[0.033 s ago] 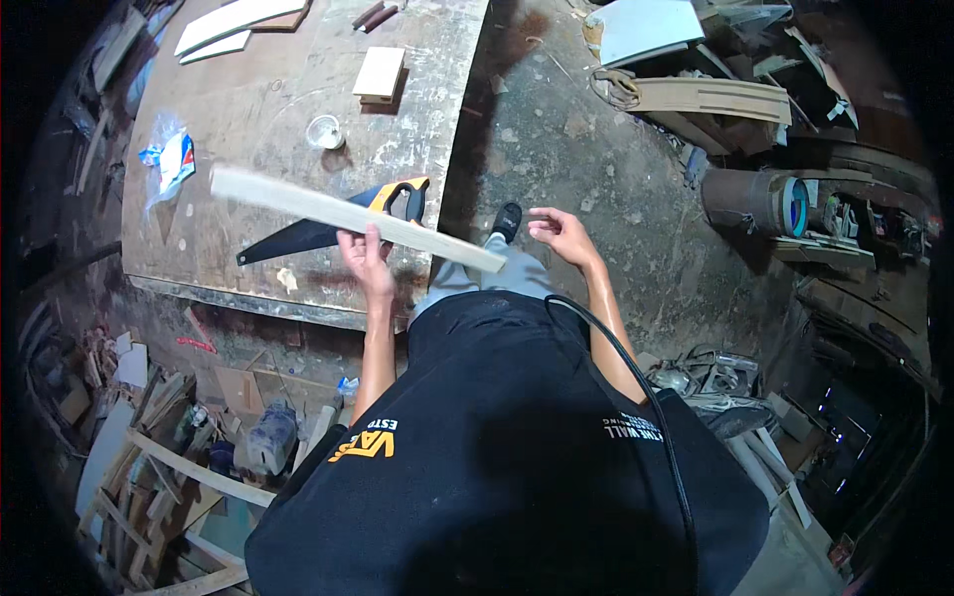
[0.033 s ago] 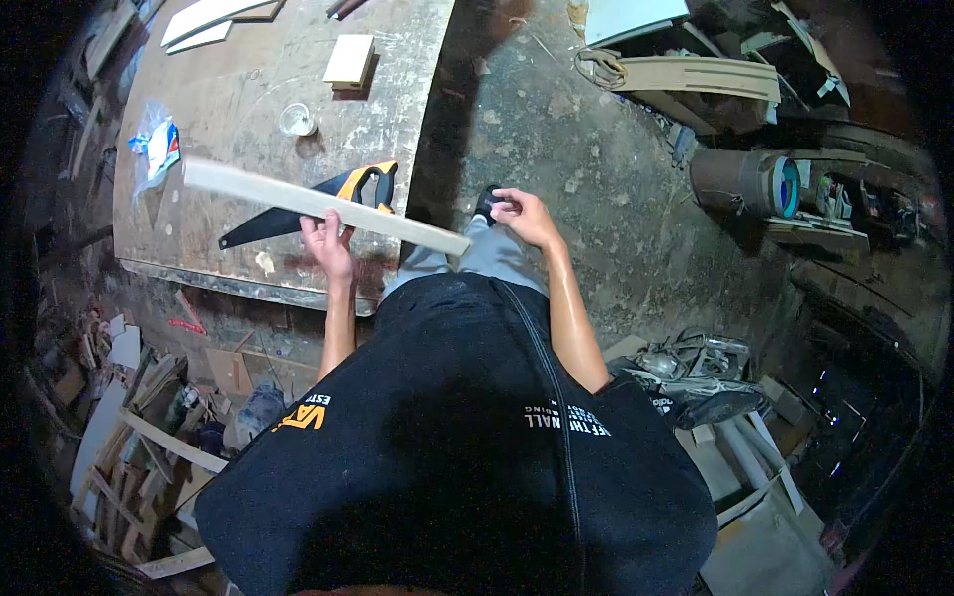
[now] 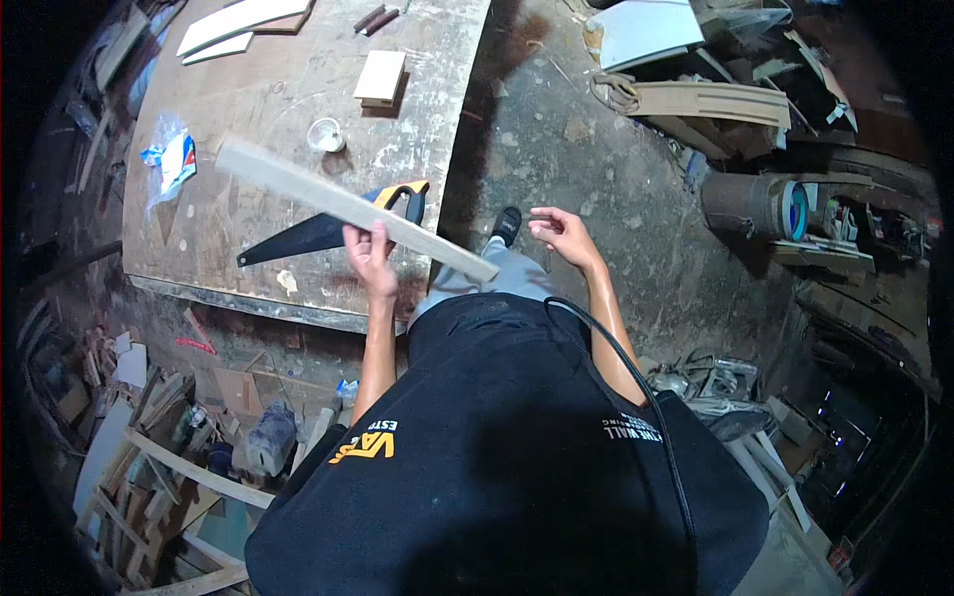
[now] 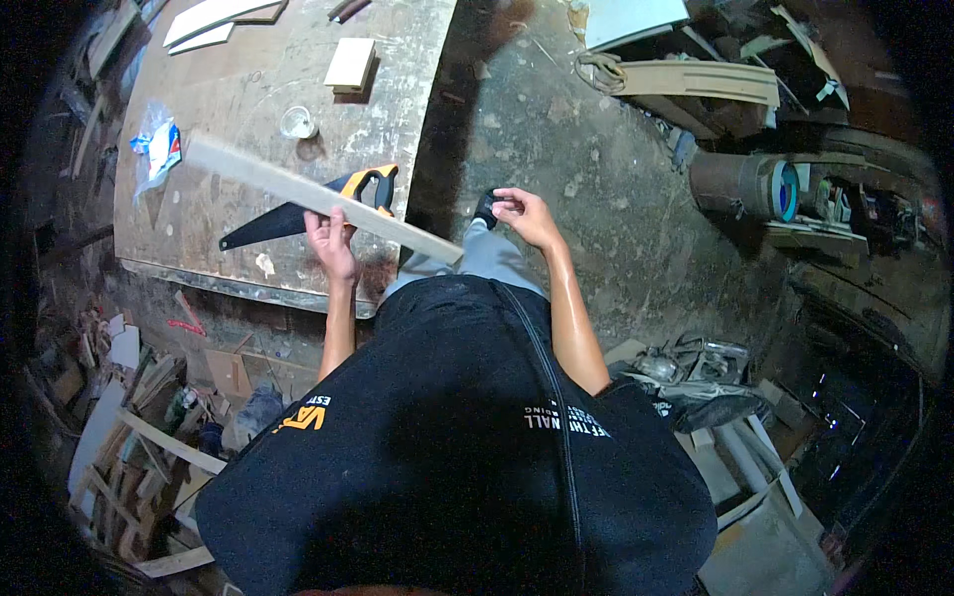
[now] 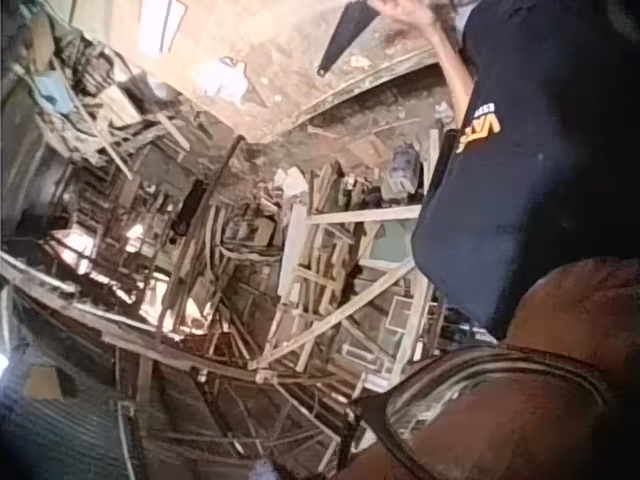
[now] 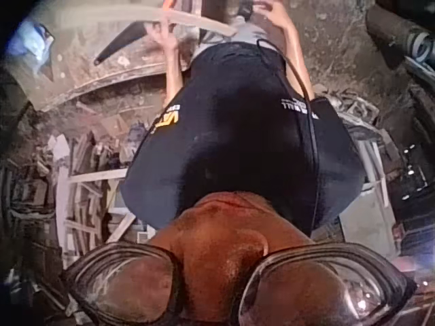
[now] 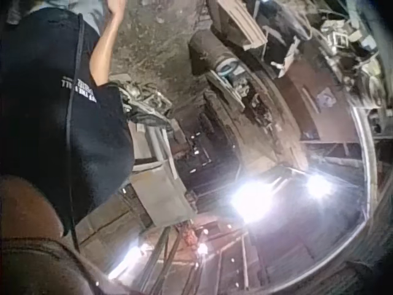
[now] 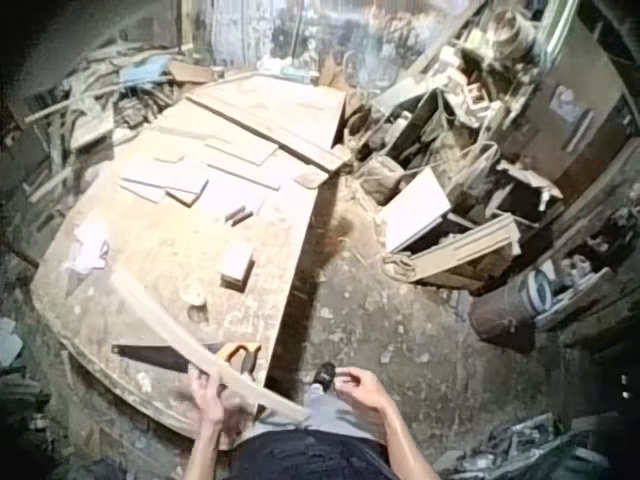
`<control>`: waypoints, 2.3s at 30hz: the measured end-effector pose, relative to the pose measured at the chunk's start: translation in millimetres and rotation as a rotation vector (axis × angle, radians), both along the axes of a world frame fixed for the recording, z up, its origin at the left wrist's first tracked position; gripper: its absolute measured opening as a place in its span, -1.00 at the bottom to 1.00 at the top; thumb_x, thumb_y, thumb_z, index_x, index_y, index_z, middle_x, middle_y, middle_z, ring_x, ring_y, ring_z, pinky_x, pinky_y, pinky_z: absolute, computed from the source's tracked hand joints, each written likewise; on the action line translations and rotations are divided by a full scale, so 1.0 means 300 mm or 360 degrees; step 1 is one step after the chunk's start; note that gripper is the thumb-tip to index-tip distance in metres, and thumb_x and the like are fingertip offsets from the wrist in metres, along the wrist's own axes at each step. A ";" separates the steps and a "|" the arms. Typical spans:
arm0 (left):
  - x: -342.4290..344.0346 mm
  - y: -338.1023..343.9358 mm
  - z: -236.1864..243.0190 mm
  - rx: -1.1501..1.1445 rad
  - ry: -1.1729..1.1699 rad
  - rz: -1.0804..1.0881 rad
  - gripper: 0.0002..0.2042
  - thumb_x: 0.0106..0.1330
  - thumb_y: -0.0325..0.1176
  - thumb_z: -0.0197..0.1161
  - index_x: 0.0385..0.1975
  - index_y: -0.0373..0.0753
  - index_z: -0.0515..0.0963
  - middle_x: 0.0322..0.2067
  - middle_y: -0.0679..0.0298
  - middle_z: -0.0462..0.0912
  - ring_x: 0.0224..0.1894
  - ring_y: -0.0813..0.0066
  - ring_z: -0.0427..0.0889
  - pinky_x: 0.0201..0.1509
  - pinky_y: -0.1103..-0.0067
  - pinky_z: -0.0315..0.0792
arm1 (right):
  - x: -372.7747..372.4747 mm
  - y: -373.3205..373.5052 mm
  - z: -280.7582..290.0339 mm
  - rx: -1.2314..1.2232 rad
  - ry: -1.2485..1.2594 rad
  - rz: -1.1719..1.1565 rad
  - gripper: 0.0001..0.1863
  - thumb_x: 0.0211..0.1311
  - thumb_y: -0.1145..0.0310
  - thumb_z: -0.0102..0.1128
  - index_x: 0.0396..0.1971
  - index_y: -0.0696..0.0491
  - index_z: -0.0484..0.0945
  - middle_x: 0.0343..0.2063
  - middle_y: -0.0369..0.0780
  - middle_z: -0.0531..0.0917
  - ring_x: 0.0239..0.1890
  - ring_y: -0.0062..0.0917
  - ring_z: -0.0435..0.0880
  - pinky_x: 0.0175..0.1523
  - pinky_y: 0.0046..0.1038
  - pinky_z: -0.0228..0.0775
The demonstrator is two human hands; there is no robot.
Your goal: Using a hand saw to cut a small piece of wood on a workbench.
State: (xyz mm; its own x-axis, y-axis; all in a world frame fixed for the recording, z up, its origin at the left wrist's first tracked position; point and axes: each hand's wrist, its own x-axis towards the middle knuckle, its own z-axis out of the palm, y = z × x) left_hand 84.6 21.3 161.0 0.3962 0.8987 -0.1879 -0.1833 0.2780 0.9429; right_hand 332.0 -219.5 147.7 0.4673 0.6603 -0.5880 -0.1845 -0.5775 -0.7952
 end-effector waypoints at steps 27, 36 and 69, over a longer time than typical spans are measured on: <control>-0.012 0.077 0.113 0.1102 0.1117 -0.0981 -0.61 0.11 -0.04 0.46 -0.44 -0.30 0.58 -0.64 0.03 0.53 -0.60 0.13 0.55 -0.47 0.38 0.36 | 0.119 0.225 0.237 0.0743 0.0049 -0.0254 -0.74 0.29 0.37 0.34 -0.08 0.15 0.63 -0.32 -0.27 0.74 -0.32 -0.69 0.69 -0.26 -0.61 0.54; -0.501 0.083 -0.156 0.1020 0.1520 -0.0779 -0.63 0.06 -0.04 0.46 -0.45 -0.26 0.61 -0.56 0.03 0.56 -0.44 -0.02 0.57 -0.34 0.23 0.40 | -0.143 0.414 -0.353 0.0173 -0.0050 0.0110 -0.26 -0.22 0.14 0.71 0.00 0.13 0.58 -0.10 -0.24 0.69 -0.08 -0.53 0.63 0.04 -0.41 0.53; -0.370 0.129 -0.122 0.1887 0.1393 -0.1639 -0.60 0.03 0.09 0.37 -0.48 -0.18 0.65 -0.60 0.20 0.57 -0.44 0.12 0.59 -0.30 0.29 0.37 | -0.263 -0.580 0.512 0.0950 0.0336 -0.0818 -0.71 0.24 0.32 0.21 -0.61 0.09 0.37 -0.68 -0.34 0.32 -0.65 -0.62 0.27 -0.46 -0.49 0.19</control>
State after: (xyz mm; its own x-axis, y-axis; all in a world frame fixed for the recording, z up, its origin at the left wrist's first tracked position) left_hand -26.5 60.1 124.4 0.9748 0.1783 -0.1340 0.2189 -0.8798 0.4219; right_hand 253.2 -393.4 301.4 0.7157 0.6235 -0.3146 -0.4917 0.1299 -0.8610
